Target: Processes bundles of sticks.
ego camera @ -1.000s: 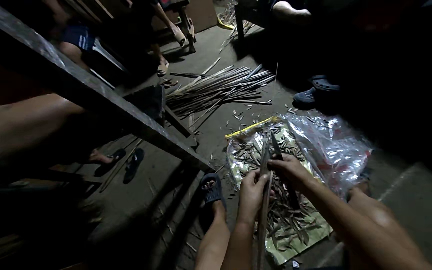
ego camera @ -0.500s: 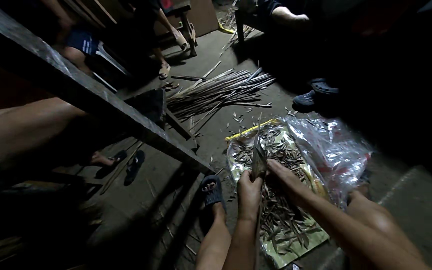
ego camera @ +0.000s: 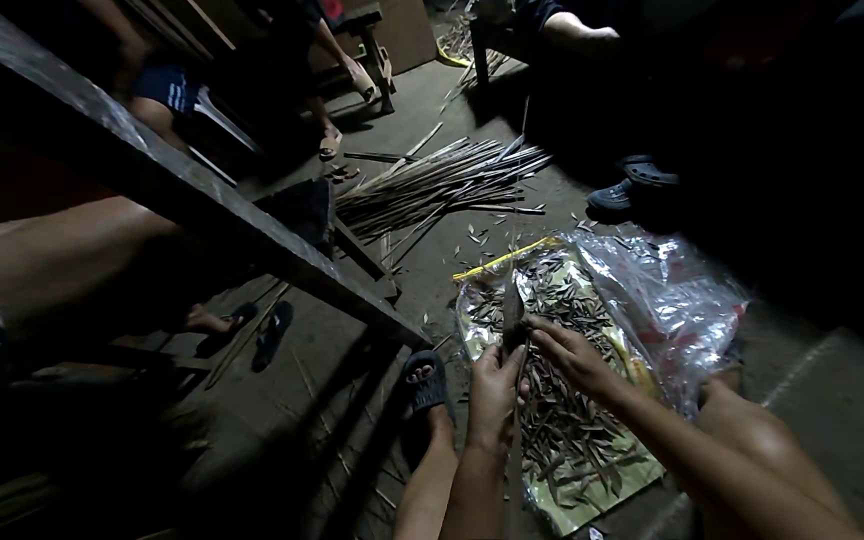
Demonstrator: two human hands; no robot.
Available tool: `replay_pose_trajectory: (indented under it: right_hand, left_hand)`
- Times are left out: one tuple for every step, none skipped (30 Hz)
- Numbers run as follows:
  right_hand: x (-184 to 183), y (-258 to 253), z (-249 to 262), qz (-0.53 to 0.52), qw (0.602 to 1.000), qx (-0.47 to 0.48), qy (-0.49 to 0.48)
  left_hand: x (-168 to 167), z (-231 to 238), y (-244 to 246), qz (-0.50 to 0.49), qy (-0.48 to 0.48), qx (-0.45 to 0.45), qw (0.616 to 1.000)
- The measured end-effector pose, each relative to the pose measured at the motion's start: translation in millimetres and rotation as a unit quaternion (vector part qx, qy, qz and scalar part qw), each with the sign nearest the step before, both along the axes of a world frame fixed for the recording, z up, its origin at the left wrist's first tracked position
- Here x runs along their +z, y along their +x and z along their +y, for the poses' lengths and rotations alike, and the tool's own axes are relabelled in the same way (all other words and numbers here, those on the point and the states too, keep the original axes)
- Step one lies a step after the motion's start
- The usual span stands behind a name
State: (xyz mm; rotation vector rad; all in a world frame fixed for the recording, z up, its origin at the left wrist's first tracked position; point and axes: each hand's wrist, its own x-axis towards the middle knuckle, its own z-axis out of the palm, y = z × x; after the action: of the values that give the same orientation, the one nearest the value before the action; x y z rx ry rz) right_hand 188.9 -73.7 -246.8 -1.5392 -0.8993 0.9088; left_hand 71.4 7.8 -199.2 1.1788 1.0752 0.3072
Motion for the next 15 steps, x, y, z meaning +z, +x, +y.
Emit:
replay_pose_trajectory:
  right_hand:
    - [-2, 0, 1, 0.000, 1.000, -0.014, 0.002]
    - [-2, 1, 1, -0.007, 1.000, -0.016, -0.002]
    - [-2, 2, 1, -0.023, 1.000, -0.012, -0.008]
    - [-2, 3, 0, -0.055, 0.998, -0.007, -0.013]
    - [-1, 4, 0, -0.105, 0.994, -0.010, -0.018]
    - [1, 4, -1, -0.161, 0.987, -0.014, -0.022]
    - [1, 5, -2, -0.213, 0.977, -0.022, -0.018]
    - [-1, 5, -2, -0.255, 0.966, -0.033, -0.008]
    - [-4, 5, -2, -0.285, 0.957, -0.045, 0.004]
    - [-7, 5, -2, -0.307, 0.950, -0.056, 0.012]
    - [-10, 6, -2, -0.318, 0.945, -0.068, 0.010]
    - [-10, 8, -2, -0.321, 0.944, -0.077, -0.006]
    - [-11, 13, -1, -0.321, 0.942, -0.089, -0.028]
    - [-9, 19, 0, -0.309, 0.944, -0.095, -0.058]
    - [-5, 25, 1, -0.284, 0.949, -0.094, -0.094]
  left_hand:
    - [0, -1, 0, -0.003, -0.010, -0.003, 1.000]
    - [1, -2, 0, -0.004, -0.019, -0.003, 1.000]
    - [2, -2, 1, -0.006, -0.027, 0.000, 1.000]
    - [2, -1, 1, -0.008, -0.038, 0.004, 0.999]
    - [3, -1, 1, -0.011, -0.048, 0.007, 0.999]
    - [2, 0, 1, -0.016, -0.058, 0.010, 0.998]
    - [2, 0, 1, -0.022, -0.068, 0.011, 0.997]
    - [2, 0, 1, -0.026, -0.080, 0.012, 0.996]
    - [2, 0, 1, -0.029, -0.092, 0.013, 0.995]
    - [3, -1, 1, -0.030, -0.105, 0.013, 0.994]
    - [4, -2, 1, -0.032, -0.119, 0.012, 0.992]
    - [5, -4, 0, -0.030, -0.130, 0.003, 0.991]
    - [5, -6, -2, -0.031, -0.138, -0.008, 0.990]
    - [4, -9, -3, -0.032, -0.140, -0.018, 0.989]
    - [3, -10, -3, -0.028, -0.135, -0.024, 0.990]
